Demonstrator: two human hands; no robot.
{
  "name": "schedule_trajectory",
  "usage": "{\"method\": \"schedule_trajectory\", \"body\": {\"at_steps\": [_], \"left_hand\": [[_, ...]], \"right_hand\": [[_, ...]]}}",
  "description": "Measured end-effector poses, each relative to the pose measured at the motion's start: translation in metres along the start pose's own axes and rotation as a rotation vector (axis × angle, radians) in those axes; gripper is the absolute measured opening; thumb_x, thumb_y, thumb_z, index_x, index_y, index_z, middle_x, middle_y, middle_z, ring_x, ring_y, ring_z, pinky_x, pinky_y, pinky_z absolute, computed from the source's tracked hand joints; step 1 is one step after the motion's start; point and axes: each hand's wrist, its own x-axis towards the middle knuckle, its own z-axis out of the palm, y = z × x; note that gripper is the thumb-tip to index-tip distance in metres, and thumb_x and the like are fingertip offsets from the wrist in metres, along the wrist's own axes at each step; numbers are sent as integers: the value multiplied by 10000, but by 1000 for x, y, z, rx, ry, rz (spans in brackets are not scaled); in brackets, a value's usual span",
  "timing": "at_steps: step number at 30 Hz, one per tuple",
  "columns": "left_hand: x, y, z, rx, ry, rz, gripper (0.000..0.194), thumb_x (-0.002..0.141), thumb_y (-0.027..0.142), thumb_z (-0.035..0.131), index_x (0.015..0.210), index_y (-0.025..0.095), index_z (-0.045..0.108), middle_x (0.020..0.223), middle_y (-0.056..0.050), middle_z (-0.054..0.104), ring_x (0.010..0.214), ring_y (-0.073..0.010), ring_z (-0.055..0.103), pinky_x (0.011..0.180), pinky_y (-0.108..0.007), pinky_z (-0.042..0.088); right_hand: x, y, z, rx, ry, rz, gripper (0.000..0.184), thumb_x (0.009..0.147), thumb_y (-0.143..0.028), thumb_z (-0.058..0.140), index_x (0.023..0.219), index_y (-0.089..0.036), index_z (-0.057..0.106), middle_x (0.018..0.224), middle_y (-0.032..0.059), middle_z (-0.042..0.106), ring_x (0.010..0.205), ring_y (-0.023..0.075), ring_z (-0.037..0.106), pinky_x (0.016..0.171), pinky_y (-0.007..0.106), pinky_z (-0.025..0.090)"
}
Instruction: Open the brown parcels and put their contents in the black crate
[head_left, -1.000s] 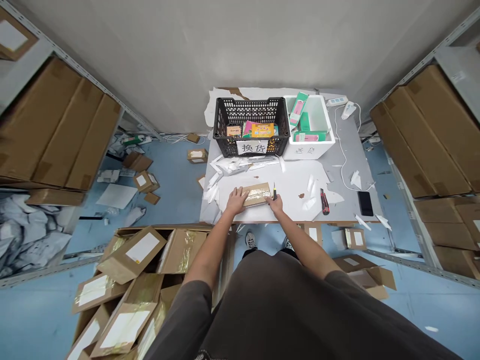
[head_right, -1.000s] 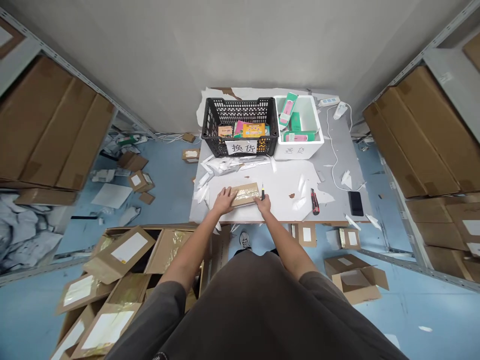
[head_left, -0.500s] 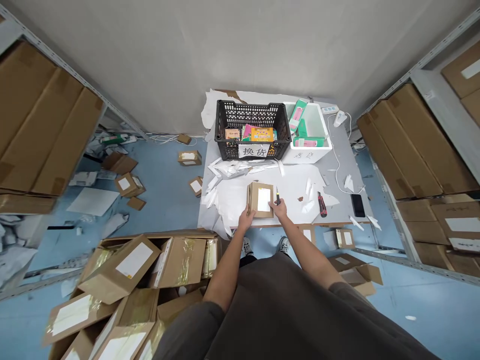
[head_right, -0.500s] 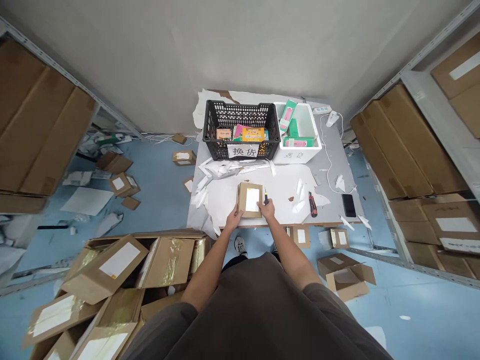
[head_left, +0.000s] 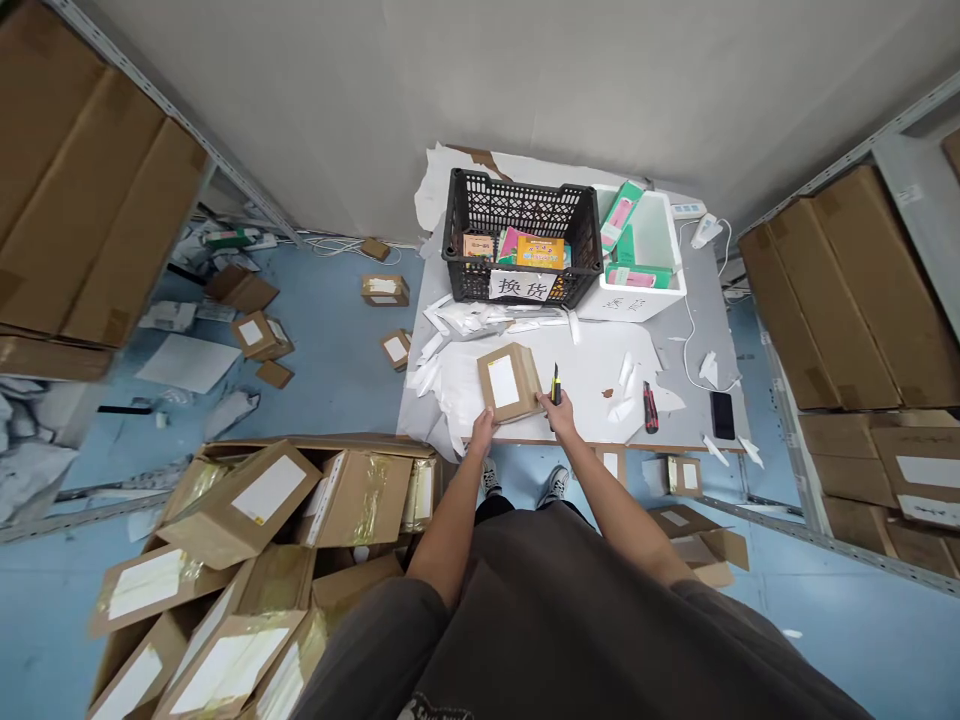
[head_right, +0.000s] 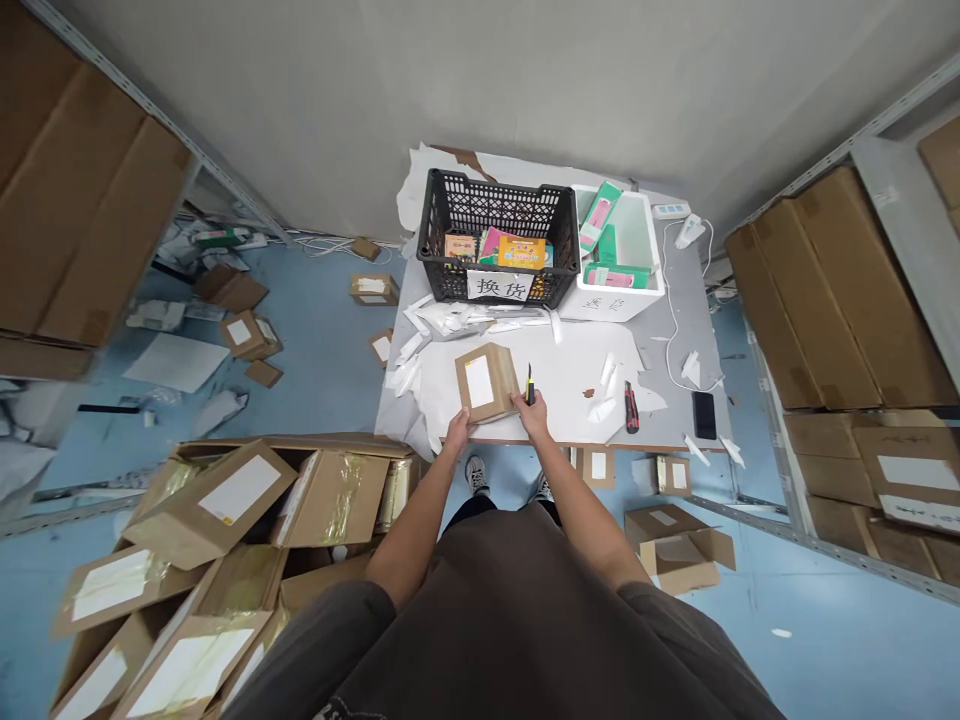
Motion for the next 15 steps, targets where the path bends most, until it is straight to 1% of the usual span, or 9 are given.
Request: {"method": "schedule_trajectory", "body": {"at_steps": [3,5,6,8,10,11,12,14,15], "left_hand": [[11,-3,-4,19,107,-52,574,1119,528,343,1454,152,618,1259,-150,782,1097,-198,771,939,-368,636],[16,-5,-8,40,199,-64,536,1098,491,402,1468,163,609,1233,-146,787,1096,-220,769,965,-401,630],[18,-5,-12,43,239,-67,531,1076,467,454,1497,171,586,1260,-150,776,1133,-238,757,1009,-428,612],[21,-1,-24,65,323,-43,593,1022,395,538,1574,179,506,1375,-166,722,1241,-273,710,1110,-477,552],[25,12,-43,153,381,63,671,983,320,548,1628,180,432,1534,-178,610,1358,-285,638,1176,-479,500],[29,21,-54,235,374,158,684,977,297,528,1642,185,415,1608,-170,538,1417,-278,592,1190,-456,490],[34,31,-65,331,313,268,700,964,281,531,1648,197,411,1680,-146,453,1490,-268,522,1207,-424,474],[47,56,-87,558,94,446,845,880,299,663,1672,213,380,1779,-107,266,1604,-299,356,1257,-413,412],[55,68,-97,663,-25,485,940,830,323,736,1684,210,358,1796,-110,208,1627,-334,298,1271,-435,390]], "right_hand": [[-5,-19,9,106,-51,26,506,741,-672,738,944,-254,537,1022,57,749,834,194,674,587,251,504],[-8,-25,17,149,-83,52,510,752,-681,729,968,-254,551,1028,65,760,890,211,708,594,249,522],[-9,-27,21,171,-99,65,510,766,-688,717,981,-254,557,1001,63,761,904,217,722,600,251,534],[-8,-29,27,208,-144,92,492,803,-686,698,995,-250,575,927,57,755,890,225,742,601,258,555],[-5,-32,29,214,-194,130,454,838,-661,695,976,-239,600,839,46,732,813,221,745,579,268,568],[-2,-34,30,203,-219,150,430,854,-644,692,959,-235,607,790,35,709,766,216,737,569,274,573],[2,-36,30,182,-240,166,409,870,-629,684,941,-234,607,740,19,679,721,209,723,563,282,578],[12,-43,29,119,-281,162,370,907,-608,646,936,-243,592,674,-16,621,651,198,690,574,303,590],[18,-47,28,86,-302,139,350,931,-597,616,956,-250,583,661,-30,605,625,195,674,583,314,592]]}}
